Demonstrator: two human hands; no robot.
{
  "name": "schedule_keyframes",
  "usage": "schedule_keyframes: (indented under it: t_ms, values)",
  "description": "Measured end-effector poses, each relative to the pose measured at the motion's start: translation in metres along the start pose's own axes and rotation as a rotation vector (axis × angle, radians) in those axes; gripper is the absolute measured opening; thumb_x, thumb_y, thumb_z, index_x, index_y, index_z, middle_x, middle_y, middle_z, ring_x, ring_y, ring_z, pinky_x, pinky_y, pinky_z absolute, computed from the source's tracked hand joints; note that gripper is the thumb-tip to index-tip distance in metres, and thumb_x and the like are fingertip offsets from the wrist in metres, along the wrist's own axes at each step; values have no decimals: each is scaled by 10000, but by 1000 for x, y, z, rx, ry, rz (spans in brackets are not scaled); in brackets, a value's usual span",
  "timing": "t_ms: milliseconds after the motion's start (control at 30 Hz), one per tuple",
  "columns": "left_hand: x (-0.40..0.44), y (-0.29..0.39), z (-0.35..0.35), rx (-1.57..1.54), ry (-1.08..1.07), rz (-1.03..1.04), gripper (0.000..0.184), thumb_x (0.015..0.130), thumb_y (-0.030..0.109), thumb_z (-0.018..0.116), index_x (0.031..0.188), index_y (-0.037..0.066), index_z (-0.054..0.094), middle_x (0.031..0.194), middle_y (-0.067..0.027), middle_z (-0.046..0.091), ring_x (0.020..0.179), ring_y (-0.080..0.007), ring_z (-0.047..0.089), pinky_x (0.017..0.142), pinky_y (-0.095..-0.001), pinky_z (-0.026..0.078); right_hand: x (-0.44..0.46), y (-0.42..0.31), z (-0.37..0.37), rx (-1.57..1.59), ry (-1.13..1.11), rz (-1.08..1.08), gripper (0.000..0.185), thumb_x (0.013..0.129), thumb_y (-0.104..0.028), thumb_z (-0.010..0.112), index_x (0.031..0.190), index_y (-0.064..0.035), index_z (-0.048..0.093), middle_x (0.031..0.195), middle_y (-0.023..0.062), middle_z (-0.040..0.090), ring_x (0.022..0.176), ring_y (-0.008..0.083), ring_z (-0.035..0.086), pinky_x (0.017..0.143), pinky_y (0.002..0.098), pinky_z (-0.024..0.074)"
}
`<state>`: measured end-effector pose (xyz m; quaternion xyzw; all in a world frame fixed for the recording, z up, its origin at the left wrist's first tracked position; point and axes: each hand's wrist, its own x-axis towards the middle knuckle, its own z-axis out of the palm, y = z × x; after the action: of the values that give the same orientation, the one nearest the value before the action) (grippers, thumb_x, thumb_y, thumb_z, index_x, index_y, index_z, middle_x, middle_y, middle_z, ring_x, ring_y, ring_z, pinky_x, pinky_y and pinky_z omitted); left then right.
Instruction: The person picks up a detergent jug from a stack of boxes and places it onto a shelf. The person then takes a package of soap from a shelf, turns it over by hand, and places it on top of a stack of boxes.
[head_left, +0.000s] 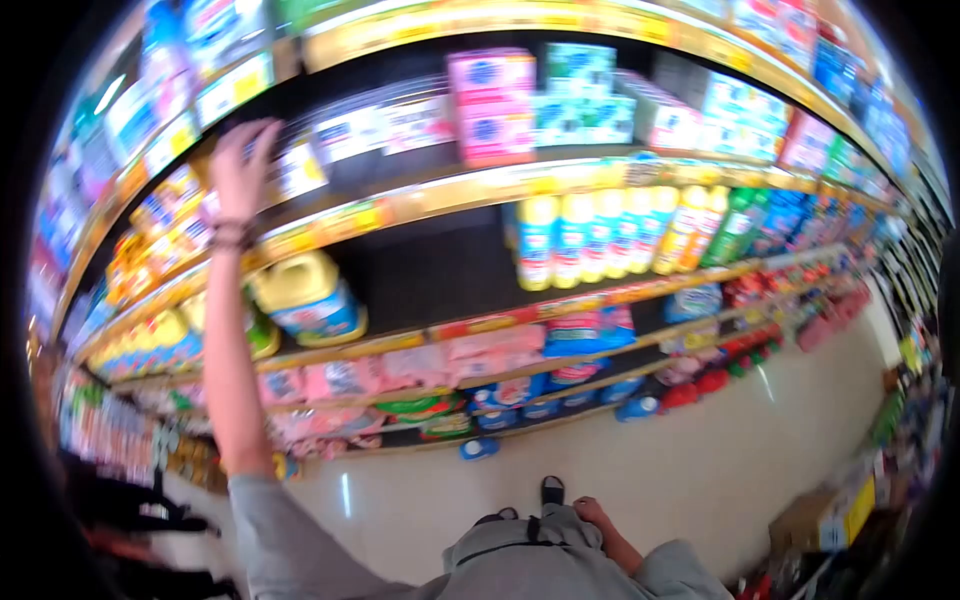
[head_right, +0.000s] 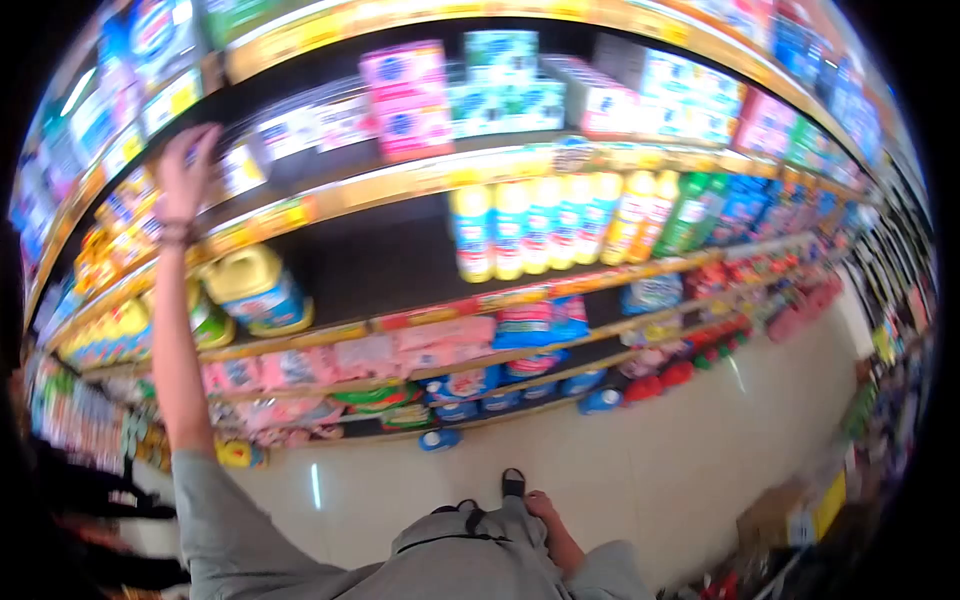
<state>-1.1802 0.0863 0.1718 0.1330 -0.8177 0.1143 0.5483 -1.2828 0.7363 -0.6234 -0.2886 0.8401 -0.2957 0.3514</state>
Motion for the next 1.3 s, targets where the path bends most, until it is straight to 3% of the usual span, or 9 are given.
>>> schedule_keyframes:
  t_ms: [33,133,200,267,433,633,967,1100,1300]
  values:
    - [-8,18,-4,-33,25,29,181,889,151,633,1007,27,693,1042,-115,679,990,-276,623,901,-364,461,-12,-25,-11,91,-19,202,323,793,-325,575,976,-100,716,1062,143,684,979,326,658,866,407,523]
    - [-52,111,-21,-86,-26,36,165,919,48,570,1055,-19,636,1118,-152,622,1090,-304,556,999,-385,392,-29,-29,-8,44,25,245,358,779,-330,557,1004,-93,702,1087,156,672,986,350,636,864,433,513]
    - [-112,176,-34,-329,-268,-213,184,885,18,566,1060,-12,616,1136,-154,599,1108,-320,544,1010,-426,378,-44,-40,-19,145,86,345,346,783,-335,555,973,-94,713,1012,157,690,946,363,646,843,431,516]
    - [-187,209,-34,-447,-534,10,272,771,71,666,1037,27,630,1107,-147,606,1104,-347,549,1007,-436,381,-57,-42,-33,211,139,396,338,800,-336,568,968,-82,715,950,157,700,890,344,661,811,419,525]
    - [-350,308,33,-796,-1096,-229,252,789,142,708,1013,33,668,966,-190,668,923,-364,632,823,-429,492,-67,-15,-46,613,246,549,333,864,-299,596,1046,-32,673,877,112,697,784,210,660,700,350,538]
    - [-364,433,46,-947,-1469,282,357,859,272,634,1156,75,603,1059,-154,655,1006,-342,599,865,-442,475,-62,-25,-128,897,423,483,337,886,-305,593,1102,-47,614,921,75,675,797,158,626,668,298,513]
    - [-329,563,125,-908,-1277,785,369,872,312,623,1147,72,576,1049,-122,619,1043,-303,569,891,-432,453,-88,-90,-267,760,447,-107,325,968,-237,553,1233,-48,566,1095,74,644,1027,149,591,900,299,471]
    - [-333,601,136,-1001,-1295,1059,369,875,311,620,1162,86,566,1038,-99,620,1016,-288,581,850,-408,457,-119,-97,-288,809,442,-135,324,980,-236,541,1237,-40,558,1110,91,643,1044,162,592,920,303,465]
    - [-340,633,157,-1068,-1365,1096,392,894,322,599,1206,89,557,1043,-118,635,1012,-295,601,869,-405,461,-156,-106,-346,1248,577,-84,290,1000,-230,494,1196,-27,561,1082,111,650,1044,198,611,921,338,478]
